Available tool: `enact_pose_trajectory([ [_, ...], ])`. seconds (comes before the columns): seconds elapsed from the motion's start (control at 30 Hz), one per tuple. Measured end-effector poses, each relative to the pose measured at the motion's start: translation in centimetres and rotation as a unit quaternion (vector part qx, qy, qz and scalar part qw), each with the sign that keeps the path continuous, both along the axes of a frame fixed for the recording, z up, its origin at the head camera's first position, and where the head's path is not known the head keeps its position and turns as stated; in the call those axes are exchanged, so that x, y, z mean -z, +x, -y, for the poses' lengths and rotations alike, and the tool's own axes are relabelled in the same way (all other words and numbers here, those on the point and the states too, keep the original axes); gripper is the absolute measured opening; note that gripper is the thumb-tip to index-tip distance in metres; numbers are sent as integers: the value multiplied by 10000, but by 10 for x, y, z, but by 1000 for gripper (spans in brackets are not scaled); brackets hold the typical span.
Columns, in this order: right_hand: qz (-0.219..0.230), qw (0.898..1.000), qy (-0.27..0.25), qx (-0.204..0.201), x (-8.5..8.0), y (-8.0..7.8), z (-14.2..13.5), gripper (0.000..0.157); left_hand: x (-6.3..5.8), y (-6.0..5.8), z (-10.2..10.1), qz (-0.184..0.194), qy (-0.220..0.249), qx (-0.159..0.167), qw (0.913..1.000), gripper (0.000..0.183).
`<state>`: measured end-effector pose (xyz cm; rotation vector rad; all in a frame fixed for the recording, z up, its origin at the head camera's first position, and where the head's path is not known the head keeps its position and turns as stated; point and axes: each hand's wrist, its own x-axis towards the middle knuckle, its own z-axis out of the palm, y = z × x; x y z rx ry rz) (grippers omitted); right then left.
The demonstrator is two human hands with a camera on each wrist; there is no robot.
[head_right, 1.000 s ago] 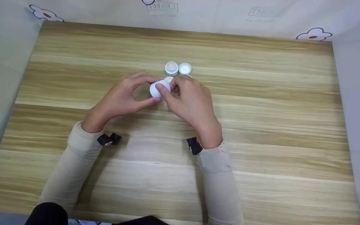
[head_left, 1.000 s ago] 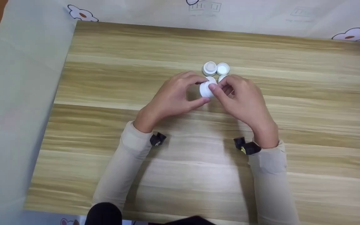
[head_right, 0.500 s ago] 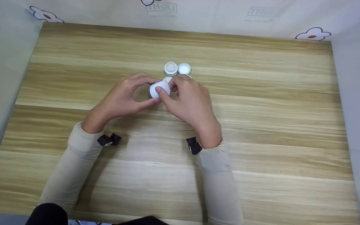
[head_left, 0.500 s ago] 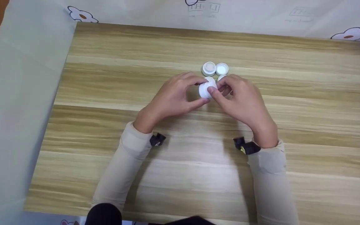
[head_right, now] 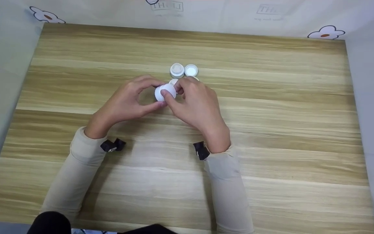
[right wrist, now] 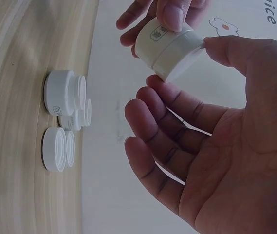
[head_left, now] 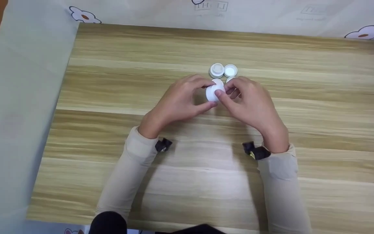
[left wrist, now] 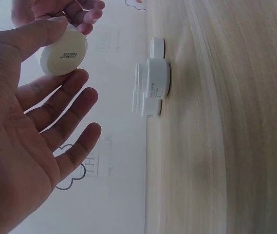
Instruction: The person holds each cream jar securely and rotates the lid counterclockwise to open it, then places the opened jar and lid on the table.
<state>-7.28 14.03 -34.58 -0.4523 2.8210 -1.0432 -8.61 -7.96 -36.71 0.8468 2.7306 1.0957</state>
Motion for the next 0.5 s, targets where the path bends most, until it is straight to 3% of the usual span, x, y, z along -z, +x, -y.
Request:
enact_pose_trajectory([
  [0.33,-40,9995,95,290,0,-1,0,52,0,-1,1,-8,64,-63,10000,50],
  [0.5,-48,9995,88,296,3,-1,0,50,0,0,0,45,39,-48,10000,50],
])
